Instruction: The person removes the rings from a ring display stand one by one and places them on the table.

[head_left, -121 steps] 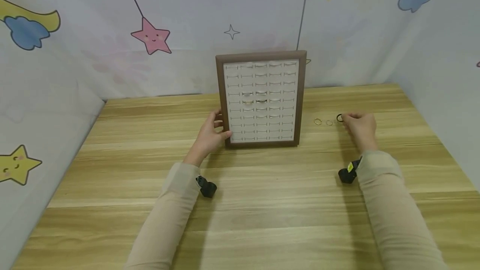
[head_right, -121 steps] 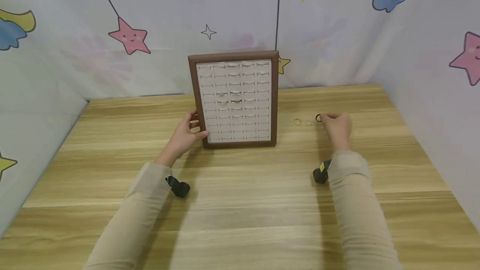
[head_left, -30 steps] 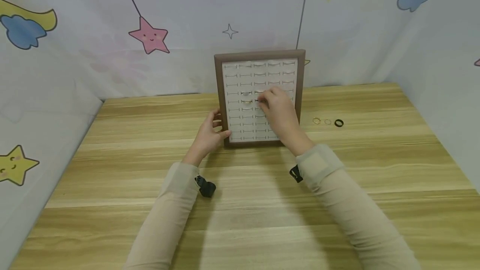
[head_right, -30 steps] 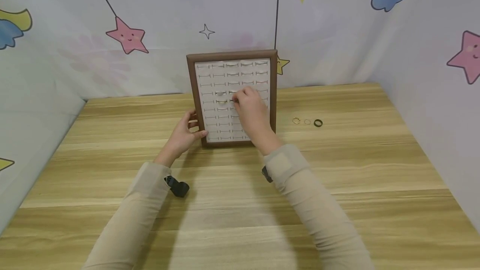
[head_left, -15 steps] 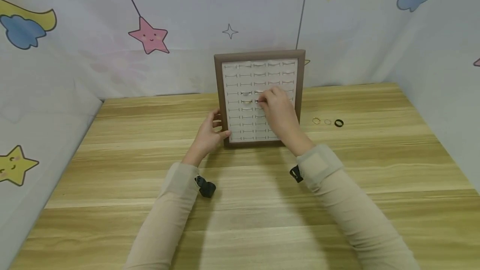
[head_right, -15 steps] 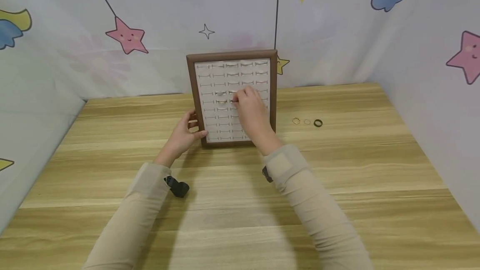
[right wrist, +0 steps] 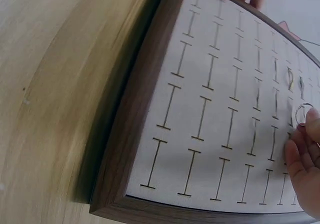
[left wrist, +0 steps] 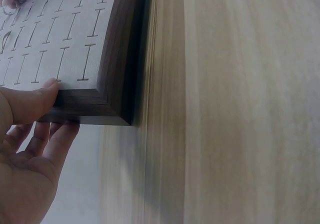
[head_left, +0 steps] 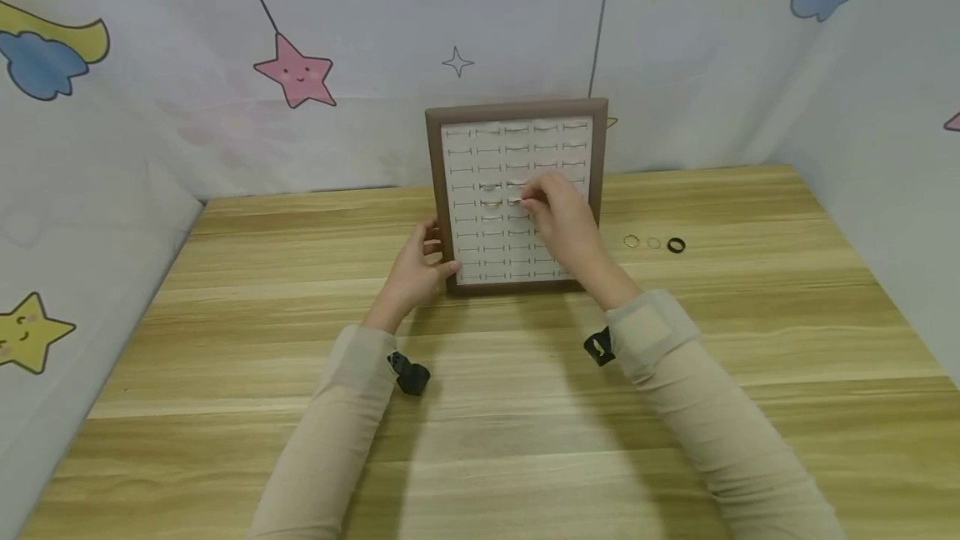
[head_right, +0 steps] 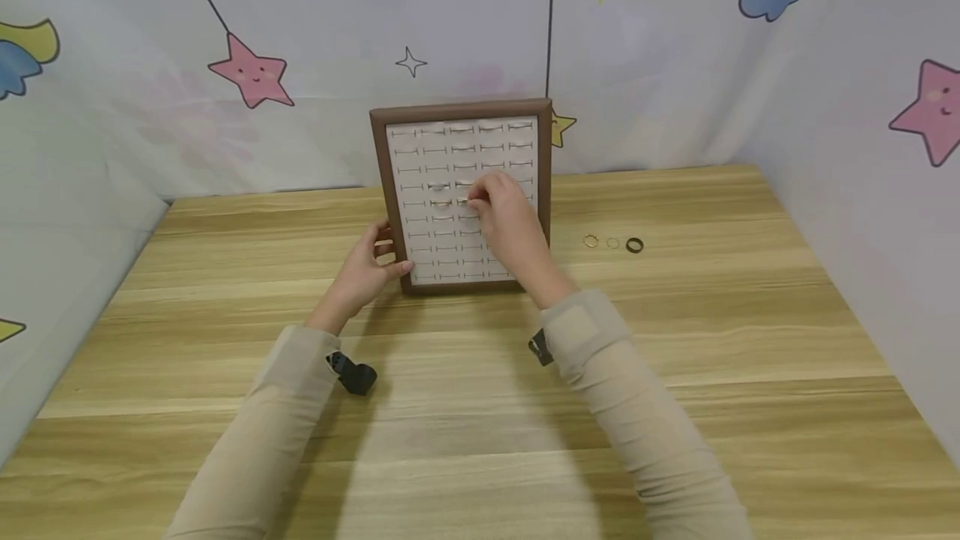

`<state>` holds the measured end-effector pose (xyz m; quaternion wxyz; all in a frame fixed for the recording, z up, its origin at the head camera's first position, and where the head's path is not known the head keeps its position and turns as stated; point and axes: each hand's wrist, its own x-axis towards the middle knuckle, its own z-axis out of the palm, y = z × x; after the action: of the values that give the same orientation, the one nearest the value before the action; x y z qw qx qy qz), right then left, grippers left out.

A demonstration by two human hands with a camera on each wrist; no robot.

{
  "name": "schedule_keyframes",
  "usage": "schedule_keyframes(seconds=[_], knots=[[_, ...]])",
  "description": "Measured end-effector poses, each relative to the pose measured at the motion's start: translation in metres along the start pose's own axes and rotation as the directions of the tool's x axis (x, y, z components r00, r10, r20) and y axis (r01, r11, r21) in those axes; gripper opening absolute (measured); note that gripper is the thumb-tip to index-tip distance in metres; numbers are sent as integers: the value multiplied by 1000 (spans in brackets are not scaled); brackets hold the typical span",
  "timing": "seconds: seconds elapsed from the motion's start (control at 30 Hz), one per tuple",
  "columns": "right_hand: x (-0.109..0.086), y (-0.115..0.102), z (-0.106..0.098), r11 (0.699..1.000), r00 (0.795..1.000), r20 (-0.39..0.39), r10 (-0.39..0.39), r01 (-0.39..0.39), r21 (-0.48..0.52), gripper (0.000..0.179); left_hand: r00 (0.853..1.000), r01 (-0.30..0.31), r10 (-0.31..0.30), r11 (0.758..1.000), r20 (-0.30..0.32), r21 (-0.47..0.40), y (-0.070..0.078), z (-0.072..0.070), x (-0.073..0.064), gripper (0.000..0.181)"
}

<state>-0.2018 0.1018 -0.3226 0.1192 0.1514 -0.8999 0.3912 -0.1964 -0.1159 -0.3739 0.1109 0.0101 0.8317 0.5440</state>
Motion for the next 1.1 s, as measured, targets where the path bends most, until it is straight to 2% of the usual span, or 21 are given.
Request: schedule_keyframes(seconds=[0.07,0.13,0.2,0.27,0.33,0.4,0.5,0.57,0.63,0.73,0.9,1.0,1.1], knots=[[1,2,-3,997,999,-10,45,-44,68,16,1000,-1,1,1000,-1,4,0,0,0,77],[3,4,-8,981,994,-23,109,-104,162,17,1000,-1,1,1000,-1,8,-1,0,0,77],[6,9,-14,948,984,-34,175,-159,274,18,1000,0,0,1000,-3,7,0,0,-1,77],[8,14,-22,902,969,-42,244,-210,378,21,1000,2,-2,1000,-1,6,0,0,-1,77],[10,21,-32,835,950,-44,308,-248,491,21,1000,2,-2,1000,-1,4,0,0,-1,78],[12,29,-43,751,932,-63,358,-247,612,14,1000,1,-1,1000,-1,4,0,0,-1,78],[12,44,-61,628,910,-100,402,-195,754,5,1000,-2,2,1000,-2,4,0,0,0,78],[10,54,-73,578,896,-136,423,-152,801,9,1000,-1,1,1000,-2,4,0,0,0,77],[6,65,-84,571,877,-154,456,-155,807,9,1000,-1,1,1000,-3,2,0,0,0,77],[-1,83,-98,580,843,-156,515,-208,788,8,1000,-1,1,1000,-6,2,0,1,1,77],[-21,115,-111,618,789,-87,609,-403,675,19,1000,-2,2,1000,-13,-2,1,1,1,77],[-33,131,-115,613,746,-53,664,-503,610,25,1000,-3,3,1000,-15,-4,1,1,0,77],[-42,144,-116,610,708,-24,706,-591,528,16,1000,-4,4,1000,-16,0,1,1,0,77]])
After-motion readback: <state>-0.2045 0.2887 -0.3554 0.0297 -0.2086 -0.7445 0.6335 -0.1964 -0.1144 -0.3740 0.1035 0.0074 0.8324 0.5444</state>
